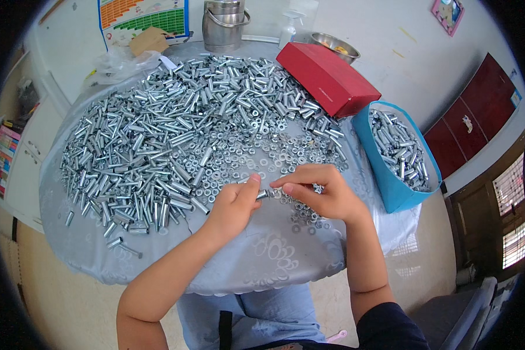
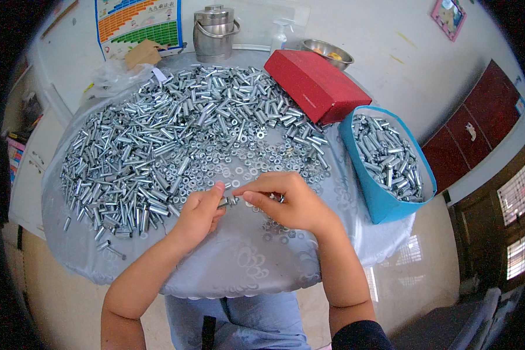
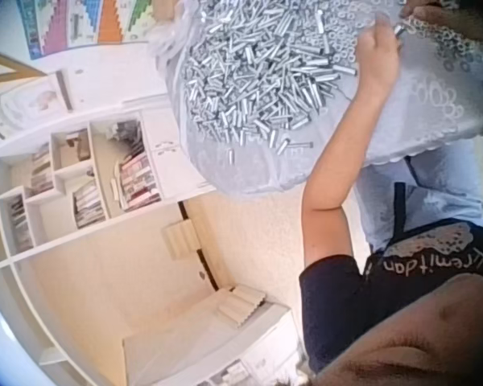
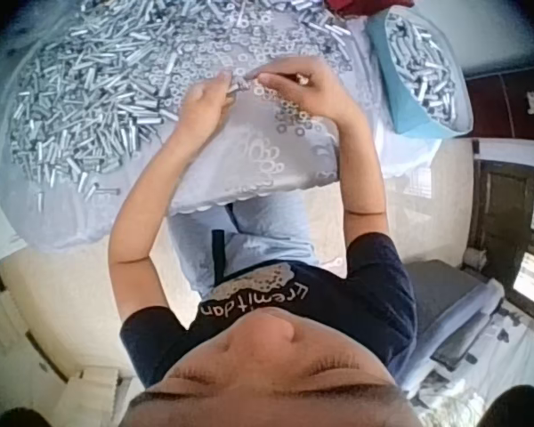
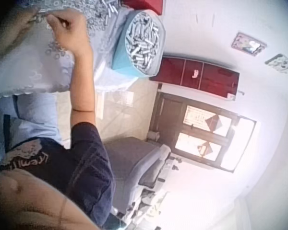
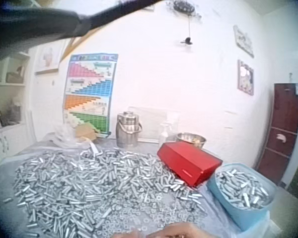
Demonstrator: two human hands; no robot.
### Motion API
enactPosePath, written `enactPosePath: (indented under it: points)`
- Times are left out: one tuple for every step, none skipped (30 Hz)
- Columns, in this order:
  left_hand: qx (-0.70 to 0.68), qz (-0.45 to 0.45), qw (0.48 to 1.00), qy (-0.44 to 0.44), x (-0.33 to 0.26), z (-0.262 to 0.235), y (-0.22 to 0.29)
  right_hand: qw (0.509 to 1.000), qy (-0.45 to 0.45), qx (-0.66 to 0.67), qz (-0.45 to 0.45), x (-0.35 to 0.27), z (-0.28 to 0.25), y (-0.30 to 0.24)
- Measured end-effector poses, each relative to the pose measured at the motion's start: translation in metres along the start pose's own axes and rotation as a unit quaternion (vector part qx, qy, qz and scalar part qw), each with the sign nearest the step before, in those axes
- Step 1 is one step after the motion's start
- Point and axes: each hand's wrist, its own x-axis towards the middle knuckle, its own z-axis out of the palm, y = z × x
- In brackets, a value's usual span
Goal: The person repeatedly picks a bolt and a nut from a large pile on a table, threads the nut onto the bolt by hand, and places the assembled unit into a blue bin. The process is continuous and repetitive throughout the clip.
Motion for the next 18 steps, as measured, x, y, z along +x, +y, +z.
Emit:
enactPosePath:
  points:
    - [0.008,0.004,1.000,-0.002,-0.001,0.000,0.001,1.000,-0.020,0.011,-0.012,0.000,-0.001,0.003]
    - [-0.004,-0.002,1.000,0.004,-0.002,0.001,0.003,0.999,-0.039,0.022,-0.023,0.000,-0.001,0.006]
    - [-0.015,-0.009,1.000,0.012,-0.003,0.002,0.006,0.997,-0.060,0.033,-0.035,0.000,-0.001,0.008]
    - [-0.027,-0.015,0.999,0.019,-0.003,0.003,0.008,0.997,-0.056,0.042,-0.026,-0.001,-0.001,0.005]
    - [-0.010,-0.003,1.000,0.017,-0.003,0.002,0.007,0.997,-0.051,0.052,-0.016,-0.001,-0.001,-0.001]
    - [0.007,0.010,1.000,0.014,-0.002,0.001,0.004,0.997,-0.047,0.061,-0.007,-0.001,-0.001,-0.005]
    - [0.023,0.022,0.999,0.012,-0.002,0.000,0.002,0.998,-0.043,0.042,0.003,0.000,0.000,-0.003]
    - [0.018,0.023,1.000,0.011,-0.002,0.000,0.001,0.999,-0.038,0.023,0.014,0.000,0.000,-0.001]
    - [0.012,0.024,1.000,0.007,-0.003,0.001,0.002,0.999,-0.030,0.002,0.025,0.000,-0.001,0.001]
    - [0.007,0.026,1.000,0.004,-0.003,0.002,0.003,0.999,-0.049,0.019,0.012,-0.001,-0.002,0.003]
    - [-0.006,0.007,1.000,0.000,-0.003,0.002,0.005,0.997,-0.068,0.036,-0.001,-0.002,-0.003,0.005]
    - [-0.019,-0.012,1.000,-0.003,-0.004,0.001,0.006,0.995,-0.087,0.054,-0.014,-0.002,-0.002,0.007]
    - [-0.033,-0.031,0.999,-0.006,-0.004,0.000,0.007,0.997,-0.065,0.047,-0.018,-0.001,-0.002,0.006]
    - [-0.021,-0.024,0.999,-0.007,-0.003,0.000,0.007,0.998,-0.043,0.040,-0.023,-0.001,-0.001,0.003]
    - [-0.009,-0.017,1.000,-0.009,-0.003,0.000,0.007,0.999,-0.021,0.032,-0.027,0.000,-0.001,0.002]
    - [0.003,-0.010,1.000,-0.011,-0.002,0.000,0.006,0.999,-0.021,0.028,-0.029,0.001,0.000,0.002]
    - [-0.012,-0.003,1.000,-0.018,-0.002,0.001,0.006,0.999,-0.022,0.024,-0.031,0.002,0.002,0.002]
    - [-0.028,0.004,0.999,-0.026,-0.002,0.003,0.005,0.999,-0.021,0.018,-0.032,0.002,0.003,0.000]
